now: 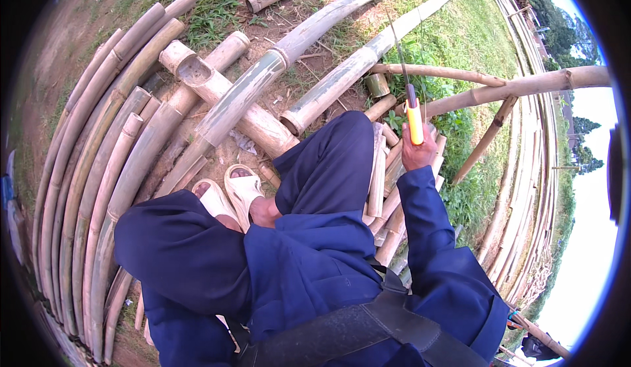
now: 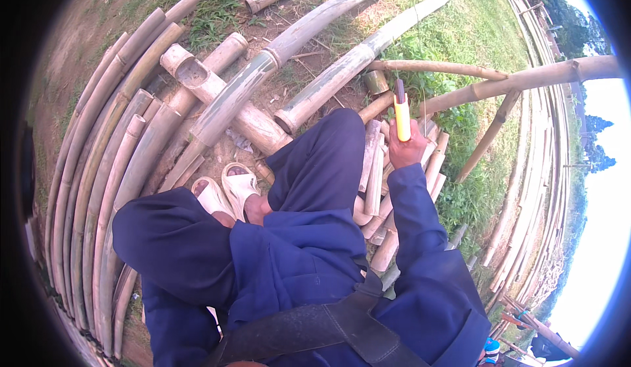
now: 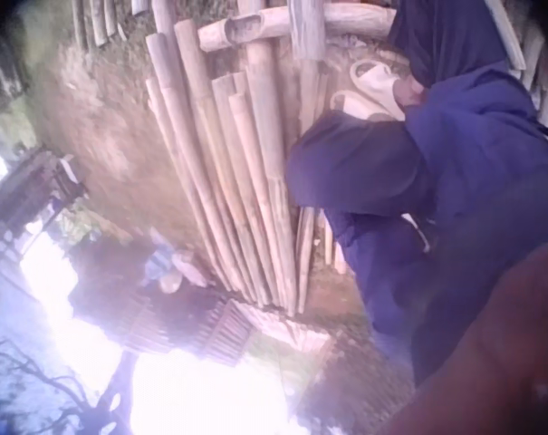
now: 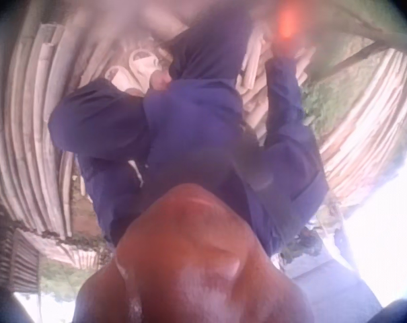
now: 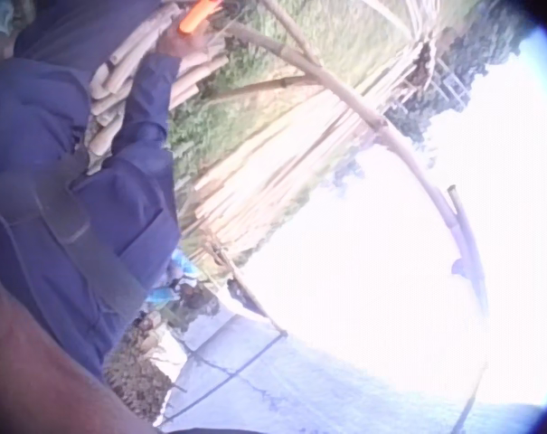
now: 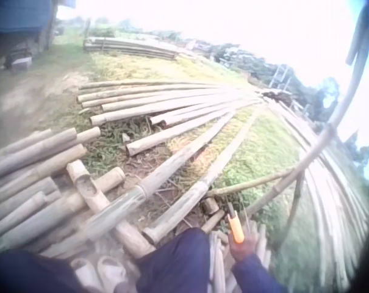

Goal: The person uses a hand saw to cut bamboo poles into shorter sections. They position each pole on a makeshift sawhorse, saw through it, and then move the cut pieces aside.

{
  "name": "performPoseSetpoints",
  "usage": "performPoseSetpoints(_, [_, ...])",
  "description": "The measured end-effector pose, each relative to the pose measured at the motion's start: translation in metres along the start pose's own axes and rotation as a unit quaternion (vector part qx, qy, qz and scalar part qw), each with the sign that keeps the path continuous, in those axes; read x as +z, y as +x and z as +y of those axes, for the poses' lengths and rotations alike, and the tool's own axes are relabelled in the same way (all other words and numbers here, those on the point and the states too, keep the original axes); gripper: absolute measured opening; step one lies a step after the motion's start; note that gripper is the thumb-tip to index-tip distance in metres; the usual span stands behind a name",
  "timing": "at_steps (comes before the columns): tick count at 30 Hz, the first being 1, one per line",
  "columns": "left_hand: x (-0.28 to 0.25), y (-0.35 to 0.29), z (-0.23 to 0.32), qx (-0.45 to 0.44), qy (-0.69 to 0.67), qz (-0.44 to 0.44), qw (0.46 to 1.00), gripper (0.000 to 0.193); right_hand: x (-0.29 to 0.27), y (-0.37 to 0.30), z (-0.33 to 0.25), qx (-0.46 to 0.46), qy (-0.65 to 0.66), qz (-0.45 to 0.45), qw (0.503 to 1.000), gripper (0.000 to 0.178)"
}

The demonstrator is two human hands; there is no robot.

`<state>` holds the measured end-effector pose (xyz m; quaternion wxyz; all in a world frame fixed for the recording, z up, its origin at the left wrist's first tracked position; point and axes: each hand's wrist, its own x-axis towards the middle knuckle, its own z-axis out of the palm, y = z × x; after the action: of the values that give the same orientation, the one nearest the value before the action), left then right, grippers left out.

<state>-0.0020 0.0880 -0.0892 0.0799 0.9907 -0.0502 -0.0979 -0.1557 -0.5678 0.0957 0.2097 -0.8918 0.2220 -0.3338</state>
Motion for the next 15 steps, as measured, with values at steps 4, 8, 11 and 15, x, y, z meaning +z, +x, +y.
performPoseSetpoints(4, [0.0,0.005,0.008,0.003,0.009,-0.023,1.0,0.066,-0.002,-0.022,0.06,-0.038,-0.035,-0.065,0.997,0.018])
performPoseSetpoints(8, [0.0,0.002,0.014,-0.002,0.004,-0.033,0.999,0.065,0.01,-0.046,0.127,-0.036,-0.087,-0.155,0.983,0.016])
performPoseSetpoints(11, [-0.004,-0.006,0.005,-0.008,-0.005,-0.033,0.999,0.064,0.023,-0.052,0.135,-0.053,-0.151,-0.23,0.96,0.014])
performPoseSetpoints(15, [-0.019,-0.015,0.015,-0.017,0.023,-0.059,0.998,0.063,0.032,-0.085,0.165,-0.066,-0.199,-0.304,0.929,0.041])
